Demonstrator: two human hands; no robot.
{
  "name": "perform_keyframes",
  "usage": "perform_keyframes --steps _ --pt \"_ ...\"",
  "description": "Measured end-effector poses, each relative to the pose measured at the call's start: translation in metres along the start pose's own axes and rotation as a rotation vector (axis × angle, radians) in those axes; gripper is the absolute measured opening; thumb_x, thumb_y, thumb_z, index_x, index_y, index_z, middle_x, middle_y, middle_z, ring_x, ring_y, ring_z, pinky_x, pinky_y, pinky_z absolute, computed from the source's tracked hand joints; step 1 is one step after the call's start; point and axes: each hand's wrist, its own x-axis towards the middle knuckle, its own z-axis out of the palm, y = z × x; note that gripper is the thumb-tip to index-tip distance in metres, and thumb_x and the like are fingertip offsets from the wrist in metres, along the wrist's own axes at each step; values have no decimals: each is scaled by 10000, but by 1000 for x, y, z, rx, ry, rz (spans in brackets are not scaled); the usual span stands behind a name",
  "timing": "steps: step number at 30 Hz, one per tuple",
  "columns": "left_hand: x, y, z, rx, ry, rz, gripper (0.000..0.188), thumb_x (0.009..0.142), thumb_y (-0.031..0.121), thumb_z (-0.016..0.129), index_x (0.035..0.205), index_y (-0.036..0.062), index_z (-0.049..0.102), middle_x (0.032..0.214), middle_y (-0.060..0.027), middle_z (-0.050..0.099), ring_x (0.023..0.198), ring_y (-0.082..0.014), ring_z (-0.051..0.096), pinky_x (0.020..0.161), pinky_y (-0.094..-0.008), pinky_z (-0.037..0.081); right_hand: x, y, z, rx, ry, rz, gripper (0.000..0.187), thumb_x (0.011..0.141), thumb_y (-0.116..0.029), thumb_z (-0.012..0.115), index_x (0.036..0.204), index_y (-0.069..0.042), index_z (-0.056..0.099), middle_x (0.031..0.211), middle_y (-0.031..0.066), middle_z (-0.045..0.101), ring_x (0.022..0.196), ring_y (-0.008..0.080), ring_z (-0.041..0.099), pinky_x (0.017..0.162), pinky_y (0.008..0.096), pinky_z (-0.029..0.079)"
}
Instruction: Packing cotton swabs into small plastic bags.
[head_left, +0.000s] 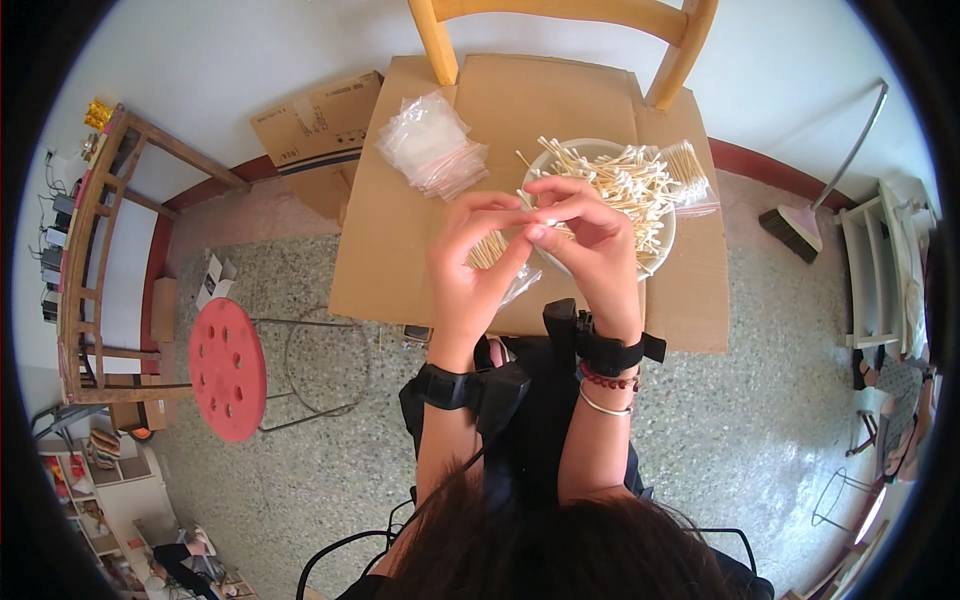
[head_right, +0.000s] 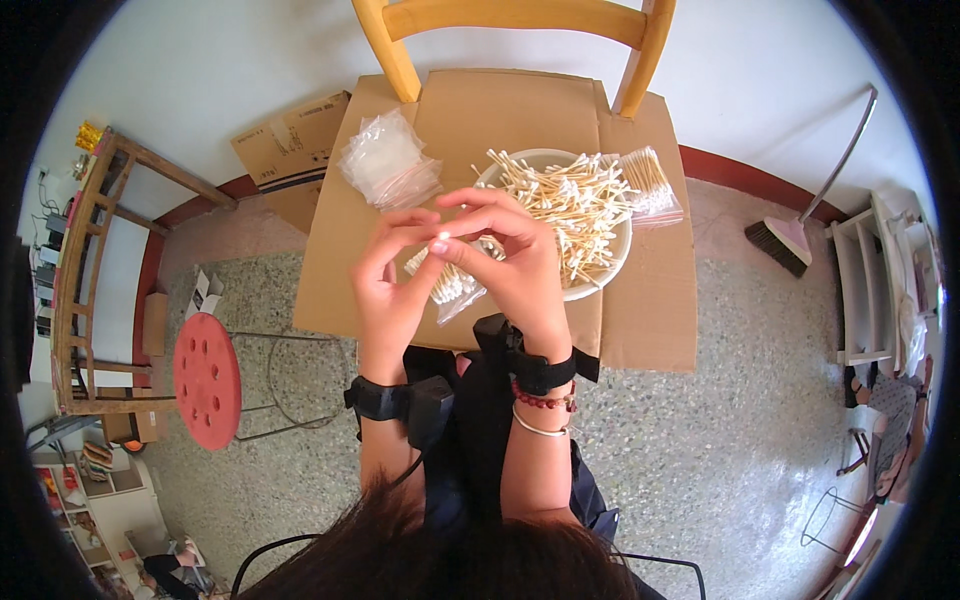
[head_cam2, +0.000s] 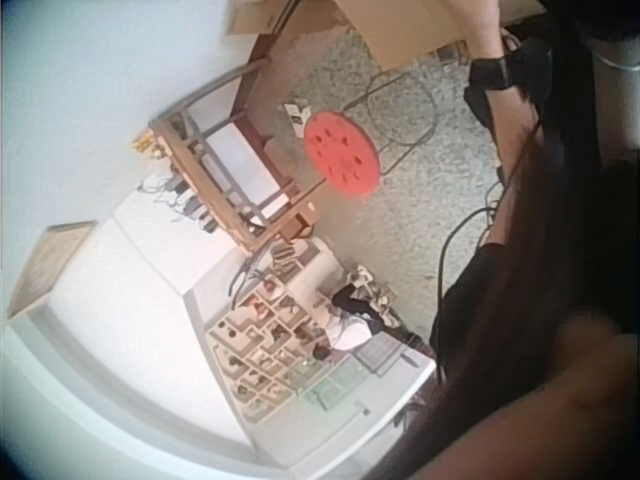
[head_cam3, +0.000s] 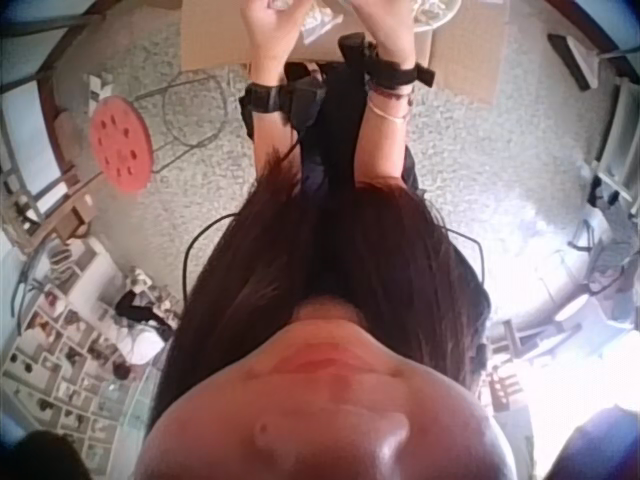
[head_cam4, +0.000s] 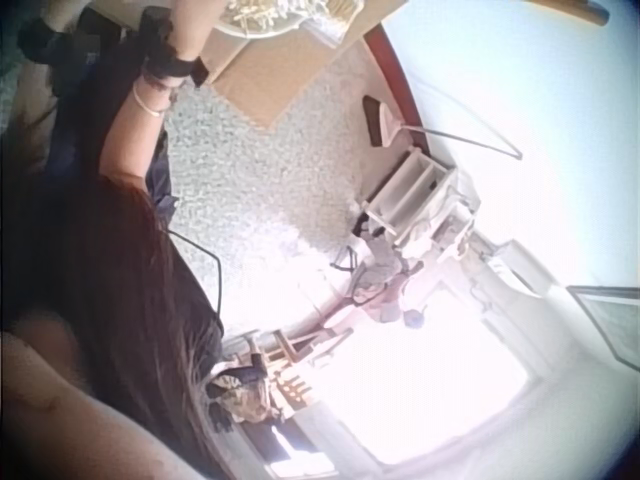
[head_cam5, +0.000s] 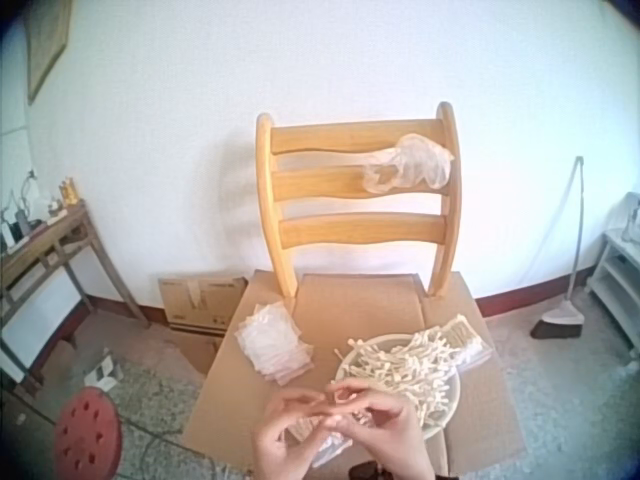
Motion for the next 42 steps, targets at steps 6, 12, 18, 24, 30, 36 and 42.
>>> perform_keyframes --steps 6,12,18,24,30,36,42 --pt "-2 -1 -3 211 42 54 166 718 -51 687 873 8 673 917 -59 641 849 -189 588 770 -302 468 3 -2 5 -317 -37 -117 242 671 -24 766 906 -61 722 1104 87 634 1011 194 581 864 320 459" --pt "-5 -3 -7 -129 -29 -39 170 789 -55 673 955 -39 638 963 -92 639 904 -174 627 829 -289 491 3 -3 8 14 -36 10 286 719 -21 753 992 -36 670 1075 90 627 1035 179 569 882 304 459" --pt "-4 -1 -12 -480 -29 -143 142 804 -40 677 944 -30 657 945 -89 667 893 -145 628 803 -279 506 0 3 8 174 -134 -11 215 768 12 717 971 1 645 1047 129 623 993 178 583 871 306 470" --pt "-4 9 -18 -527 -100 -234 138 804 -42 675 941 -30 661 941 -89 662 892 -151 627 802 -280 508 -2 1 5 111 -94 -35 163 768 -2 724 916 -9 655 998 124 639 927 166 598 822 287 478" --pt "-1 -1 -31 -535 -73 -106 145 805 -57 660 946 -21 661 997 -94 630 921 -150 607 810 -282 499 -1 3 3 44 -31 -84 139 771 -17 729 888 -14 654 997 111 639 897 143 589 784 266 467" --pt "-3 -4 -38 -474 -88 -148 128 809 -5 669 935 10 653 967 -95 611 942 -172 584 846 -308 464 -1 3 6 13 -62 -81 129 775 -16 725 884 -17 657 1012 111 643 885 135 586 785 252 461" --pt "-6 -8 -41 -77 -157 -356 247 746 93 755 951 36 629 925 -33 630 849 -135 599 699 -261 461 0 2 13 98 132 -46 52 866 -27 630 911 -13 608 1058 155 652 886 149 623 798 265 492"
